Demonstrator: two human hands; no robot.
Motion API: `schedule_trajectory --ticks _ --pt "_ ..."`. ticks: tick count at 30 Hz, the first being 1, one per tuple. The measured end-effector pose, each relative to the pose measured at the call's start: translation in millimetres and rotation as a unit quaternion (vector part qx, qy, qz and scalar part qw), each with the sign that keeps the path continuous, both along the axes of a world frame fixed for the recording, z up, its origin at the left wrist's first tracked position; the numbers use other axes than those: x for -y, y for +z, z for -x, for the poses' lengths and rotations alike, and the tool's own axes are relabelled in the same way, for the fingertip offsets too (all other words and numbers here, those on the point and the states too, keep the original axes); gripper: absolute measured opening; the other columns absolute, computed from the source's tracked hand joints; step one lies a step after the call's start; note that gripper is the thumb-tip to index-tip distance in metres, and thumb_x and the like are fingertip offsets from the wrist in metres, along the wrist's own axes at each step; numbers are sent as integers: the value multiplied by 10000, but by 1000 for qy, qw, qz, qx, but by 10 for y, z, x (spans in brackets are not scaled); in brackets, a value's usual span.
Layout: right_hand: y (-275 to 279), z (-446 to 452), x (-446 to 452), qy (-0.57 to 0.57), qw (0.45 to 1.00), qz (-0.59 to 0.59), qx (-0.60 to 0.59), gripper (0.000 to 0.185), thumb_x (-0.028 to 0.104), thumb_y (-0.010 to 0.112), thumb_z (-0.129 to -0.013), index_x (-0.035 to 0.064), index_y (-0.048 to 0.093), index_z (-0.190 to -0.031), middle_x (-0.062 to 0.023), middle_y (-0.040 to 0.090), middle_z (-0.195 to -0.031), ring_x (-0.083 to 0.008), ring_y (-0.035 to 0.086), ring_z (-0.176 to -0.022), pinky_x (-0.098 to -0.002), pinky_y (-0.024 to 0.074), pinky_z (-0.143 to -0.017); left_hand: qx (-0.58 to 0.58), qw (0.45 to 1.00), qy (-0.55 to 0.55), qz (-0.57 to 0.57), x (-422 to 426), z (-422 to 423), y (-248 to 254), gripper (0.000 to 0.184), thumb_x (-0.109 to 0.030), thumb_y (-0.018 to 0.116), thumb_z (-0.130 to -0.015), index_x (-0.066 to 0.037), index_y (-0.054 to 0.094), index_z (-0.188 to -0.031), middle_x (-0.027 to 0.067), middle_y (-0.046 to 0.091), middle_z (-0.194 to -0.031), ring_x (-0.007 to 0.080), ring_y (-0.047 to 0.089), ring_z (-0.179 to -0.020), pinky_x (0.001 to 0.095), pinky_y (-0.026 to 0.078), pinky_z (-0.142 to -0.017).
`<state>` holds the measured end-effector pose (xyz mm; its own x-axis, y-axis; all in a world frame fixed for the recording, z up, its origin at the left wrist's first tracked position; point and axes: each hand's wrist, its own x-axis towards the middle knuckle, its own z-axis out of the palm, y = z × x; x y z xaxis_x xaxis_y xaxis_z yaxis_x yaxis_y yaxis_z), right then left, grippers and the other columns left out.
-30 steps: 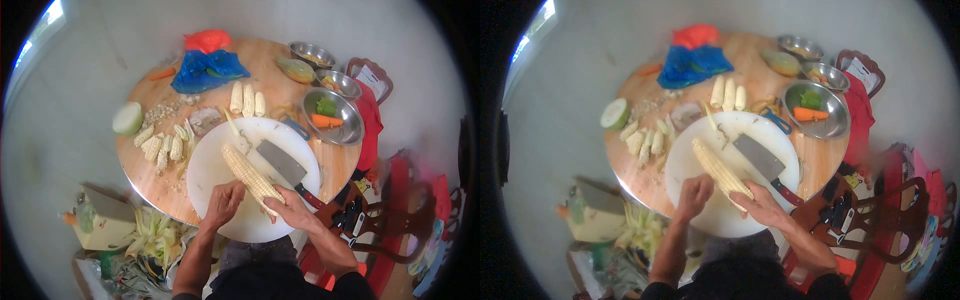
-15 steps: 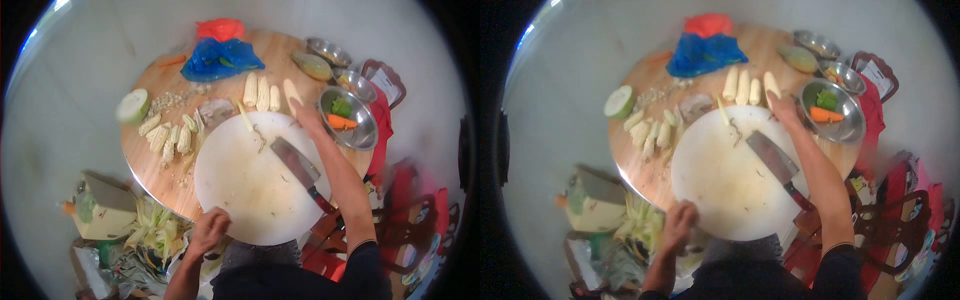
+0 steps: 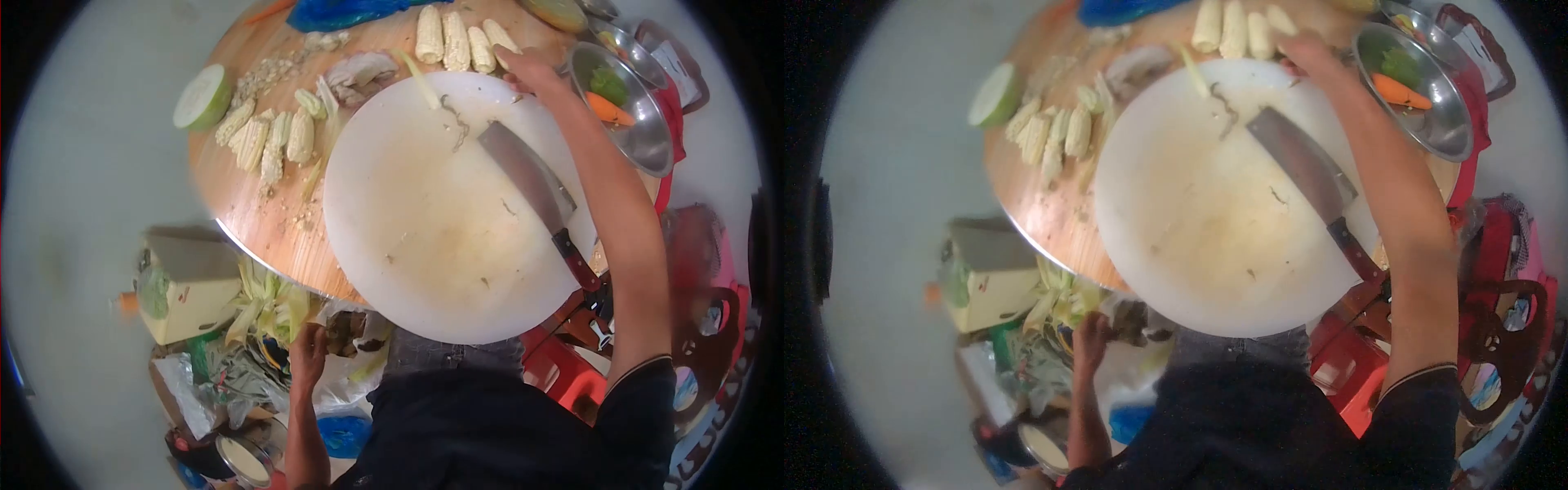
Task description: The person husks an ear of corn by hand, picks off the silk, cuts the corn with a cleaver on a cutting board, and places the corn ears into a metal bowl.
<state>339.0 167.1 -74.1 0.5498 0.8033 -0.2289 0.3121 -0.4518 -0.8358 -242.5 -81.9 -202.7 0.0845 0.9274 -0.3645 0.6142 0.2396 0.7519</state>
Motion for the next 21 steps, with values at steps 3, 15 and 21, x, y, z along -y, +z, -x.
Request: schedule_trajectory --ticks 3,15,21 --pt "-228 -295 -8 51 996 -18 -70 625 465 682 -941 -27 544 -1301 -88 616 -1143 -133 624 -935 -243 557 -757 -97 980 -166 -45 22 152 -304 226 -185 594 -999 18 648 -915 188 678 -766 310 669 -657 437 509 -611" --pt "378 404 1205 107 980 -166 19 390 288 650 -961 -44 638 -1167 -124 686 -1067 -163 679 -897 -294 571 -769 -284 906 -305 -79 526 -426 -371 219 -187 566 -924 5 652 -983 287 696 -893 423 705 -833 540 561 -727" --pt "860 1276 2362 83 976 -190 72 306 148 614 -988 -15 642 -1245 -93 690 -1101 -122 675 -888 -262 536 -734 -250 930 -212 -166 72 -153 -1614 317 -247 597 -935 43 627 -1059 300 646 -1131 403 672 -1010 531 557 -816"
